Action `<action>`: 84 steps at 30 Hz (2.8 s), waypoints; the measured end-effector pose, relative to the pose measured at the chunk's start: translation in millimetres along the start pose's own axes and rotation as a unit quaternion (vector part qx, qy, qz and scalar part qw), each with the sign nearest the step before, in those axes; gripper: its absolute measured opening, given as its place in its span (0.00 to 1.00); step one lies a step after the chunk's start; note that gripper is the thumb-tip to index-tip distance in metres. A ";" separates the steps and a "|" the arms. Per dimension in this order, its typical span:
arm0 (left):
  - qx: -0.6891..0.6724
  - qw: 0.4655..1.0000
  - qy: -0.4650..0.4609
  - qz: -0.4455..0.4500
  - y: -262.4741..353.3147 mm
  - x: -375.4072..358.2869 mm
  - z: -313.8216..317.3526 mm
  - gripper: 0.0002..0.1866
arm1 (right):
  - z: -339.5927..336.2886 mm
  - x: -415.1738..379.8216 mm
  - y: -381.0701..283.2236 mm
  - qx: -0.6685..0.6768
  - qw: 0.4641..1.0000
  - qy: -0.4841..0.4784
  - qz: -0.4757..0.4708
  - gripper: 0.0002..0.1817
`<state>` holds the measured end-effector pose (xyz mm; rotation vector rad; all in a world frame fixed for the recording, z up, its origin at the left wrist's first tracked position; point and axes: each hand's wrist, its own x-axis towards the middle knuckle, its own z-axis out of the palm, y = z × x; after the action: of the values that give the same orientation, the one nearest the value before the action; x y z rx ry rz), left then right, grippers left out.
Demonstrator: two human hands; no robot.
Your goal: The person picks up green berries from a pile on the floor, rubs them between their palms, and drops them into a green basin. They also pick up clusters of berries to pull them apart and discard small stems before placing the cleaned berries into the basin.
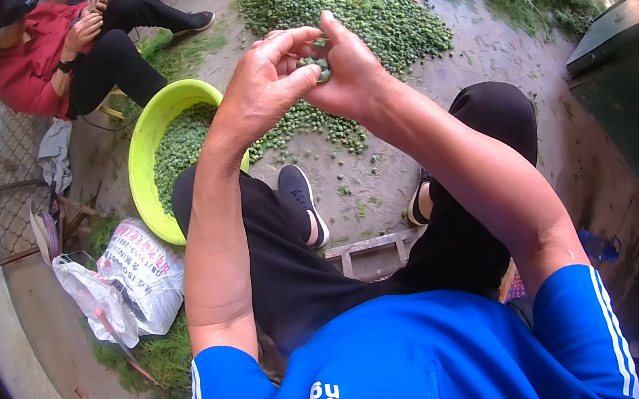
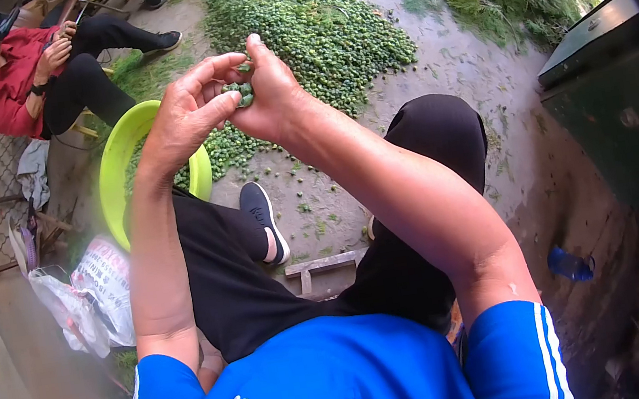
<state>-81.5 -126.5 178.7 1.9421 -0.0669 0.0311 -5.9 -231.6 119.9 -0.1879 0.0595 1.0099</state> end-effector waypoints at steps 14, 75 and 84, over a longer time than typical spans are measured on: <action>0.092 0.996 -0.006 -0.013 -0.3 2.4 3.6 0.17 | 9.3 -9.4 1.0 -0.071 0.996 0.048 -0.002 0.35; 0.434 0.879 0.152 -0.124 -64.8 -91.7 -100.9 0.22 | 17.7 -123.1 -136.1 -0.931 0.272 0.019 -0.243 0.22; 0.385 0.917 -0.076 -0.069 -128.3 15.3 -20.3 0.19 | 13.9 -115.2 -134.4 -0.933 0.353 0.022 -0.068 0.20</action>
<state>-58.1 -61.6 67.6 2.7328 -0.0186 -0.2208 46.1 -394.9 166.6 -2.3257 -1.1595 0.3683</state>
